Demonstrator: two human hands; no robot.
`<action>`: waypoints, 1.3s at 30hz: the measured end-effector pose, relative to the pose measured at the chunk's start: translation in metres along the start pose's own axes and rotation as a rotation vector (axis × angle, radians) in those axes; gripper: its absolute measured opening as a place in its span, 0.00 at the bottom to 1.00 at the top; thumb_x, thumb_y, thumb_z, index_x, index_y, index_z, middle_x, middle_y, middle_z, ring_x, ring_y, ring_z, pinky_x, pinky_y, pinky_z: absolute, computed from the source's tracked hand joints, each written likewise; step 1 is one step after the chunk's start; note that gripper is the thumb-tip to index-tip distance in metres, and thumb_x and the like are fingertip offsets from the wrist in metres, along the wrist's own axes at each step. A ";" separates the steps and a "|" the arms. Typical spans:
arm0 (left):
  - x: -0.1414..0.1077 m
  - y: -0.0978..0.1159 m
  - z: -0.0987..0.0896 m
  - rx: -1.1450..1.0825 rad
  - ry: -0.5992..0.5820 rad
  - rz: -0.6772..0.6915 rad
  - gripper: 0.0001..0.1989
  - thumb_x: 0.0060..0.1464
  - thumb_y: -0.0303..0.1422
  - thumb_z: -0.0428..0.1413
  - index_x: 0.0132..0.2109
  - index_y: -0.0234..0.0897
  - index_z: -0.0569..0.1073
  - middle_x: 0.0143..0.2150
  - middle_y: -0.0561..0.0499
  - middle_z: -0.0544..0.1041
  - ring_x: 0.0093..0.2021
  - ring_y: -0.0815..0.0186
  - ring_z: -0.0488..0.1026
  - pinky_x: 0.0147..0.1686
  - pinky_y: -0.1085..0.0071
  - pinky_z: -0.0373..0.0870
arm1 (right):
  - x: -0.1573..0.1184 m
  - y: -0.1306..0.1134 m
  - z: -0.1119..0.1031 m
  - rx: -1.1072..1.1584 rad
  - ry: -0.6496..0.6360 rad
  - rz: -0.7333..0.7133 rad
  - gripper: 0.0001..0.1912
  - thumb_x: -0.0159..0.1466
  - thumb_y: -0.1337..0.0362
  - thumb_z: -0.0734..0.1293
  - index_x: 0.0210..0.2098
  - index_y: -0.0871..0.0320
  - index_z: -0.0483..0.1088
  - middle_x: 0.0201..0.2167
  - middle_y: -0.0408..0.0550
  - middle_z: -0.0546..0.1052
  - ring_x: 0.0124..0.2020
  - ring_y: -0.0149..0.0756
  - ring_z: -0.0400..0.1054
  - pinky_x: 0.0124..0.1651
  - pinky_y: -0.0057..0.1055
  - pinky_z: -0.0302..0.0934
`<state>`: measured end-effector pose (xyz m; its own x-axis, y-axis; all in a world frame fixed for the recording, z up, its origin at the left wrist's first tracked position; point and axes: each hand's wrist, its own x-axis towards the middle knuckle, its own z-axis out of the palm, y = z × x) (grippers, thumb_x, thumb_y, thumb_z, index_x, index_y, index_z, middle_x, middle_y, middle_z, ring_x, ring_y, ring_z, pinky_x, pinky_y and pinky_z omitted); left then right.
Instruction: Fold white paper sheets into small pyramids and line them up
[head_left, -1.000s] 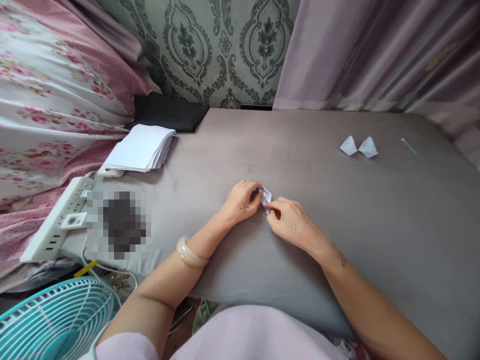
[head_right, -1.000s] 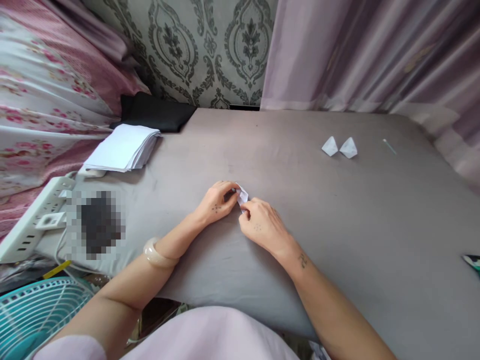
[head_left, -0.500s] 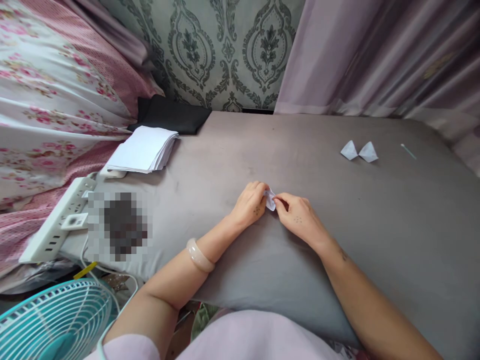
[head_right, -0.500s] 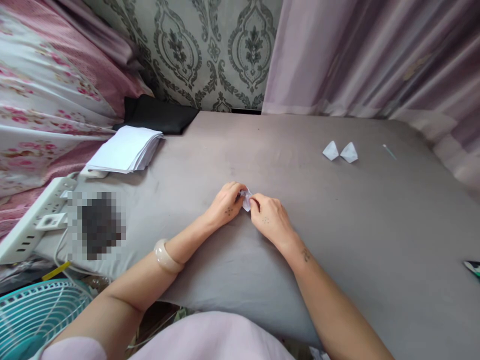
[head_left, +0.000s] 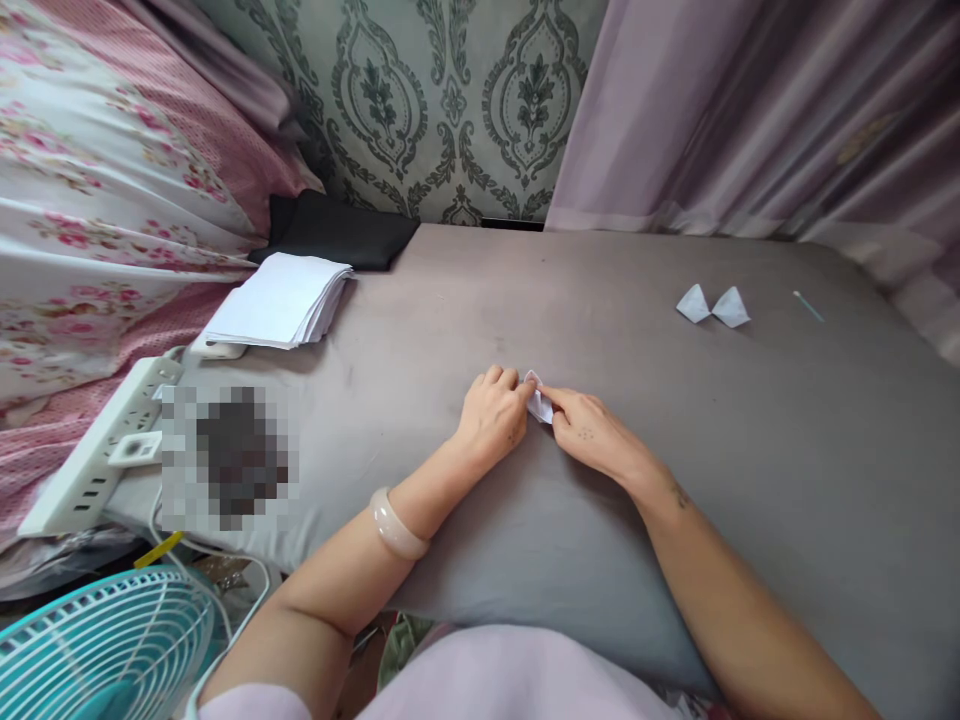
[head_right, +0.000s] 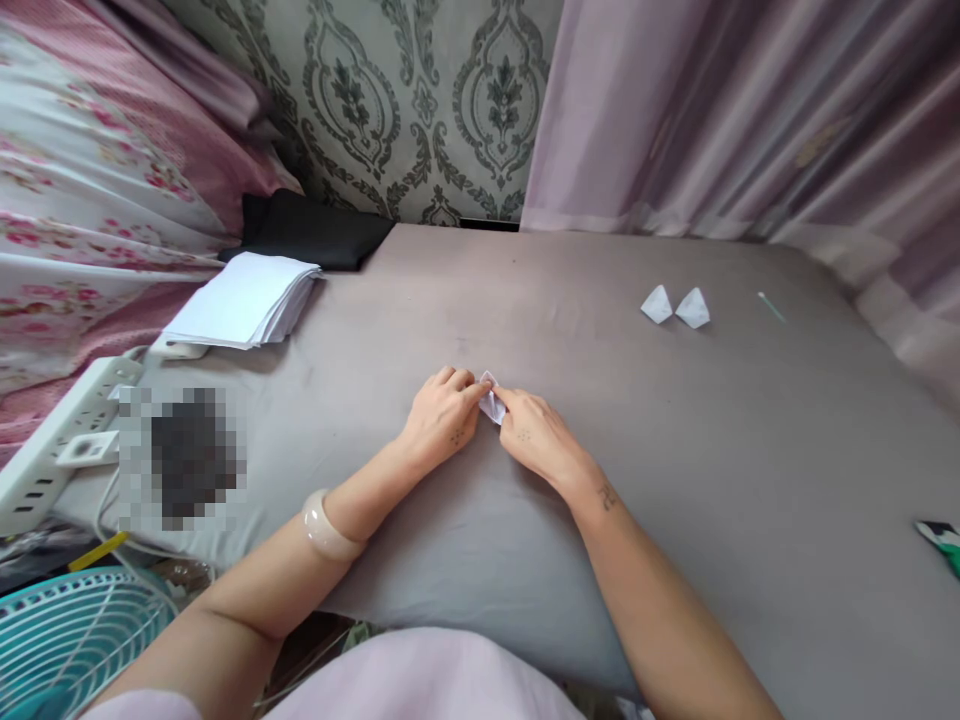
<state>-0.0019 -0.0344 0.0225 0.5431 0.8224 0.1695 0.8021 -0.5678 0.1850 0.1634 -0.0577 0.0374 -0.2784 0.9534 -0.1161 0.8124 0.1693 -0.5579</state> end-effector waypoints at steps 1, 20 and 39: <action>-0.001 0.000 -0.002 0.040 -0.022 0.019 0.17 0.59 0.26 0.46 0.54 0.35 0.70 0.43 0.43 0.73 0.43 0.57 0.67 0.41 0.63 0.65 | 0.000 0.002 0.000 0.014 0.005 -0.018 0.27 0.61 0.76 0.53 0.56 0.53 0.68 0.49 0.51 0.76 0.49 0.40 0.71 0.48 0.30 0.60; -0.008 -0.021 -0.001 -0.020 -0.012 0.205 0.16 0.62 0.27 0.44 0.50 0.36 0.74 0.46 0.44 0.76 0.46 0.60 0.69 0.40 0.64 0.61 | -0.006 0.009 0.005 0.021 0.055 0.014 0.27 0.55 0.72 0.60 0.54 0.53 0.71 0.36 0.46 0.79 0.33 0.37 0.72 0.38 0.31 0.62; -0.004 -0.009 -0.001 -0.813 0.197 -0.065 0.06 0.55 0.28 0.53 0.41 0.35 0.71 0.36 0.49 0.77 0.34 0.69 0.73 0.36 0.71 0.70 | 0.009 0.006 0.021 0.379 0.449 0.003 0.15 0.60 0.65 0.62 0.44 0.58 0.75 0.37 0.50 0.81 0.34 0.36 0.76 0.40 0.31 0.69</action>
<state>-0.0117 -0.0325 0.0209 0.3879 0.8760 0.2865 0.3605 -0.4303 0.8276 0.1545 -0.0533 0.0155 0.0348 0.9802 0.1951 0.5497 0.1443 -0.8228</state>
